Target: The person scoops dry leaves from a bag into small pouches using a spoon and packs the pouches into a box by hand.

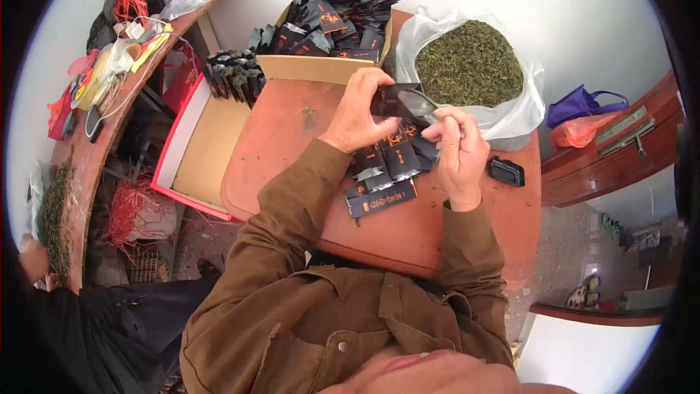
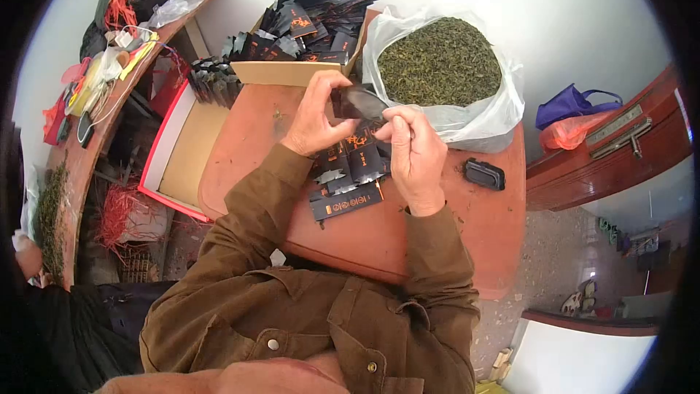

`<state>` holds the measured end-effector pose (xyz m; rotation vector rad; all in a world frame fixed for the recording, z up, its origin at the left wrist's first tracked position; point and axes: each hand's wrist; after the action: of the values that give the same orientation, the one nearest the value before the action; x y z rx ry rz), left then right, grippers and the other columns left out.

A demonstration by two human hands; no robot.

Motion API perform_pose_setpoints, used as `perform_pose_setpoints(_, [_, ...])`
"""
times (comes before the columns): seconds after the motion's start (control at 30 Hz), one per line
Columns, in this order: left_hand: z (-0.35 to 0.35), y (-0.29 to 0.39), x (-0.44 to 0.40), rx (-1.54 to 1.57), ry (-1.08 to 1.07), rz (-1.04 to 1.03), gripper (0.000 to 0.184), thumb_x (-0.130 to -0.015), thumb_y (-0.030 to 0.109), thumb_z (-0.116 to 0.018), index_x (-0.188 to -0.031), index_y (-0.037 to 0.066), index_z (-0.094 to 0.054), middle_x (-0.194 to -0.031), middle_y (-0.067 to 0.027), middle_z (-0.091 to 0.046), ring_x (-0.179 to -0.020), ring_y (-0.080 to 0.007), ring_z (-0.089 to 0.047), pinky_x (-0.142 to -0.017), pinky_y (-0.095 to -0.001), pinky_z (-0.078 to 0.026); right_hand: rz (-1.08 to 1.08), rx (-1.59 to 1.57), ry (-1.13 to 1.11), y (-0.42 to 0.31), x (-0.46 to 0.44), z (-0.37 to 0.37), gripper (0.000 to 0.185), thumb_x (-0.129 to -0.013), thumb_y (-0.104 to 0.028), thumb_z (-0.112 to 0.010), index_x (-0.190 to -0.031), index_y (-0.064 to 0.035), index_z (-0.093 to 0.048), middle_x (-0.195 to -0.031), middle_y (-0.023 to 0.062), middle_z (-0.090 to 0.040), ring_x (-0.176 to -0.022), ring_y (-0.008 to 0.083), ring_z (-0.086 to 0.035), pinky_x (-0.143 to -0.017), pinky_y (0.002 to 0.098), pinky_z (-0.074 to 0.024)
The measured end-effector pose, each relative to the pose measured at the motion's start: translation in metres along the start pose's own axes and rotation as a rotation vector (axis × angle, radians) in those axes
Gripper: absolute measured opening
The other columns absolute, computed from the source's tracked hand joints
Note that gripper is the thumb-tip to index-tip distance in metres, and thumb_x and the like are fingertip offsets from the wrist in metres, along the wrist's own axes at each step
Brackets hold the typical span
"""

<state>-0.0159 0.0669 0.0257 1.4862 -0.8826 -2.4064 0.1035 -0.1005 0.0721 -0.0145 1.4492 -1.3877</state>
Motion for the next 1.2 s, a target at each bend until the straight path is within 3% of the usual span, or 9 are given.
perform_pose_setpoints(0.17, [-0.003, 0.007, 0.001, -0.087, 0.018, -0.033, 0.057, -0.062, 0.011, -0.078, -0.114, 0.005, -0.057, -0.112, -0.0144, -0.054, -0.109, -0.0342, -0.052, -0.096, -0.0415, -0.045, -0.214, -0.309, 0.046, 0.015, -0.001, 0.004, 0.022, -0.106, -0.021, -0.048, -0.107, -0.0027, -0.061, -0.076, 0.0032, -0.069, -0.066, 0.0061, -0.061, -0.058, 0.0201, -0.0471])
perform_pose_setpoints(0.4, [-0.001, 0.000, 0.000, -0.106, 0.035, 0.035, 0.049, -0.065, 0.014, -0.078, -0.110, 0.005, -0.061, -0.110, -0.0126, -0.058, -0.106, -0.0339, -0.054, -0.094, -0.0414, -0.045, -0.182, -0.287, 0.112, 0.015, -0.009, 0.016, 0.023, -0.107, -0.022, -0.047, -0.108, -0.0020, -0.059, -0.075, 0.0044, -0.069, -0.063, 0.0053, -0.058, -0.056, 0.0185, -0.0442])
perform_pose_setpoints(0.53, [-0.002, -0.011, 0.003, -0.100, 0.036, 0.101, 0.049, -0.068, 0.016, -0.078, -0.112, 0.006, -0.060, -0.108, -0.0121, -0.058, -0.106, -0.0330, -0.054, -0.095, -0.0413, -0.045, -0.243, -0.137, 0.169, 0.022, -0.039, 0.049, 0.024, -0.105, -0.023, -0.050, -0.106, -0.0007, -0.060, -0.072, 0.0064, -0.068, -0.062, 0.0069, -0.059, -0.055, 0.0212, -0.0448])
perform_pose_setpoints(0.63, [-0.003, -0.010, 0.004, -0.092, 0.029, 0.147, 0.049, -0.069, 0.017, -0.078, -0.113, 0.006, -0.059, -0.106, -0.0115, -0.058, -0.106, -0.0324, -0.054, -0.095, -0.0409, -0.044, -0.304, 0.286, 0.045, 0.025, -0.064, 0.065, 0.027, -0.102, -0.024, -0.053, -0.098, 0.0015, -0.061, -0.067, 0.0075, -0.067, -0.057, 0.0082, -0.058, -0.055, 0.0243, -0.0463])
perform_pose_setpoints(0.67, [-0.004, -0.009, 0.004, -0.091, 0.032, 0.153, 0.049, -0.069, 0.017, -0.078, -0.113, 0.006, -0.059, -0.106, -0.0114, -0.057, -0.106, -0.0324, -0.054, -0.095, -0.0408, -0.044, -0.351, 0.360, -0.002, 0.023, -0.068, 0.065, 0.030, -0.101, -0.025, -0.053, -0.091, 0.0025, -0.061, -0.065, 0.0085, -0.067, -0.054, 0.0109, -0.060, -0.056, 0.0275, -0.0489])
perform_pose_setpoints(0.77, [-0.006, -0.009, 0.005, -0.070, 0.034, 0.183, 0.049, -0.069, 0.018, -0.078, -0.113, 0.006, -0.060, -0.106, -0.0111, -0.057, -0.107, -0.0320, -0.054, -0.095, -0.0409, -0.044, -0.439, 0.434, -0.182, 0.060, -0.074, 0.055, 0.032, -0.102, -0.025, -0.049, -0.092, 0.0017, -0.062, -0.065, 0.0089, -0.069, -0.055, 0.0127, -0.063, -0.056, 0.0284, -0.0504])
perform_pose_setpoints(0.97, [-0.011, -0.016, 0.009, -0.083, 0.035, 0.229, 0.050, -0.070, 0.021, -0.079, -0.114, 0.005, -0.060, -0.107, -0.0115, -0.057, -0.107, -0.0316, -0.054, -0.096, -0.0416, -0.044, -0.440, 0.167, 0.084, 0.094, -0.057, 0.016, 0.029, -0.104, -0.026, -0.047, -0.093, -0.0017, -0.059, -0.065, 0.0078, -0.067, -0.049, 0.0094, -0.057, -0.049, 0.0266, -0.0463])
perform_pose_setpoints(1.1, [-0.013, -0.016, 0.010, -0.087, 0.021, 0.268, 0.051, -0.071, 0.022, -0.079, -0.114, 0.005, -0.060, -0.107, -0.0118, -0.057, -0.108, -0.0317, -0.054, -0.096, -0.0418, -0.044, -0.434, 0.103, 0.125, 0.098, -0.056, 0.020, 0.028, -0.105, -0.025, -0.045, -0.095, -0.0026, -0.058, -0.066, 0.0072, -0.066, -0.049, 0.0087, -0.055, -0.045, 0.0239, -0.0426])
perform_pose_setpoints(1.2, [-0.016, -0.017, 0.011, -0.102, 0.008, 0.267, 0.051, -0.071, 0.022, -0.079, -0.114, 0.004, -0.060, -0.107, -0.0121, -0.057, -0.109, -0.0318, -0.055, -0.097, -0.0423, -0.044, -0.561, -0.076, 0.171, 0.094, -0.058, 0.028, 0.025, -0.103, -0.024, -0.046, -0.098, -0.0029, -0.059, -0.068, 0.0072, -0.067, -0.050, 0.0091, -0.055, -0.045, 0.0245, -0.0420])
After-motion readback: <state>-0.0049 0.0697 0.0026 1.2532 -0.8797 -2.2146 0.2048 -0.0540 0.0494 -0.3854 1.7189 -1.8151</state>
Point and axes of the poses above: each hand's wrist, its own x-axis away from the middle knuckle, its own z-axis out of the back of the hand, y = z × x
